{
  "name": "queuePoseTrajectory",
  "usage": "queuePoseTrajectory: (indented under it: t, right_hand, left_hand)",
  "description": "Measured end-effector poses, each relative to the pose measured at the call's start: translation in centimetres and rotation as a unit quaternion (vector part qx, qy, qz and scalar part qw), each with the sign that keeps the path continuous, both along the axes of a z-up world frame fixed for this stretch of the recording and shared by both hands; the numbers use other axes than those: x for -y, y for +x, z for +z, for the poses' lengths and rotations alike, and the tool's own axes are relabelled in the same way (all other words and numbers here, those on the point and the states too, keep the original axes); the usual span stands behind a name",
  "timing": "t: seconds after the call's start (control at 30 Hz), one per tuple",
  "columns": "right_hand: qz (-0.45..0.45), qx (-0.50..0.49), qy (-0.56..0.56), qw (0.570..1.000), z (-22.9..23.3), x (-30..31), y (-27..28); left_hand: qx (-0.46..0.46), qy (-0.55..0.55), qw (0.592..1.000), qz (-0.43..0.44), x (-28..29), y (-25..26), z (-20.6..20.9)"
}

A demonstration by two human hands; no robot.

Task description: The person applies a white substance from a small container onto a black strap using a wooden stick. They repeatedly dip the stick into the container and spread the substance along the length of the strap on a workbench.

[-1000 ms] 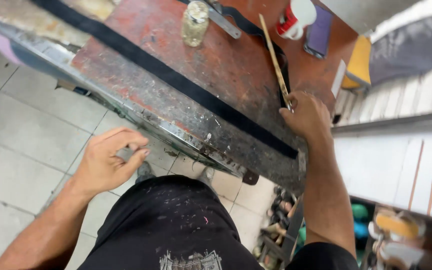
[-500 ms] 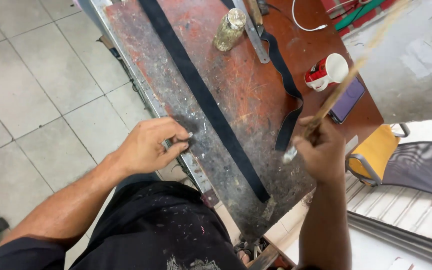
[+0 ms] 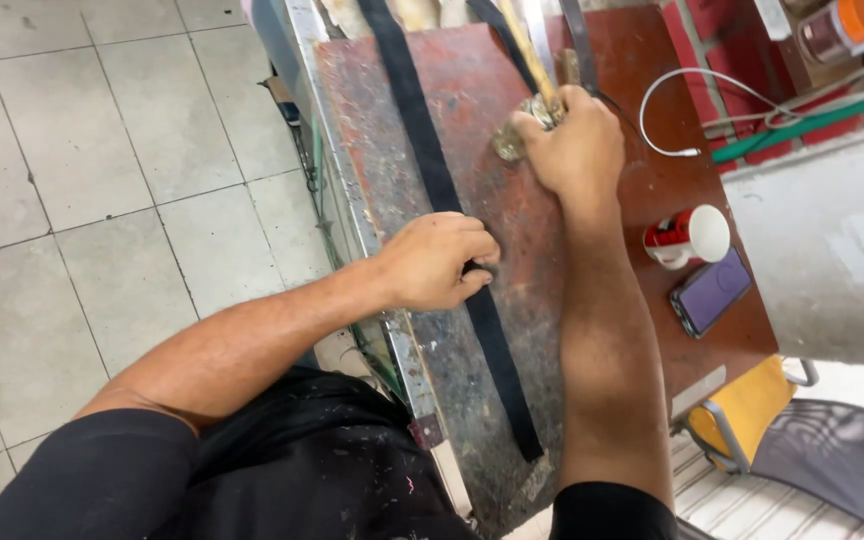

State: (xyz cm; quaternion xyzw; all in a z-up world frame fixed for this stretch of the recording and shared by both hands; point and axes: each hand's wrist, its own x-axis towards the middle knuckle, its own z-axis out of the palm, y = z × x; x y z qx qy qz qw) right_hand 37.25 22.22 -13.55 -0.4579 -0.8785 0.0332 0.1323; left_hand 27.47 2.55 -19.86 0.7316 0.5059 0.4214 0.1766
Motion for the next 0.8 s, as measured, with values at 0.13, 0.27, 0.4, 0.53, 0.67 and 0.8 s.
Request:
queuePoseTrajectory:
  t: [0.13, 0.27, 0.4, 0.53, 0.67, 0.8]
  right_hand:
    - [-0.062, -0.035, 0.001, 0.997, -0.8, 0.4, 0.2]
    - [-0.022, -0.097, -0.058, 0.993, 1.6, 6.9, -0.5]
    - [-0.009, -0.052, -0.057, 0.997, 3.5, 11.7, -1.0]
    - [0.032, -0.122, -0.068, 0.990, 1.1, 11.4, 0.2]
    - [0.118, -0.241, -0.131, 0.954, -0.8, 11.5, 1.4]
    - [0.087, -0.196, -0.221, 0.951, 2.5, 12.5, 0.0]
  left_hand:
    - [0.014, 0.036, 0.996, 0.084, -1.6, -1.4, -2.1]
    - [0.020, 0.077, 0.974, 0.214, -2.0, -2.8, -0.4]
    - [0.067, 0.036, 0.976, 0.204, -3.0, -2.7, -2.4]
    - [0.138, -0.129, 0.974, 0.128, -0.1, -4.4, 1.7]
    - [0.207, -0.266, 0.941, 0.021, 0.6, -5.4, 0.5]
    - [0.046, -0.248, 0.963, 0.100, 1.5, -5.0, 3.6]
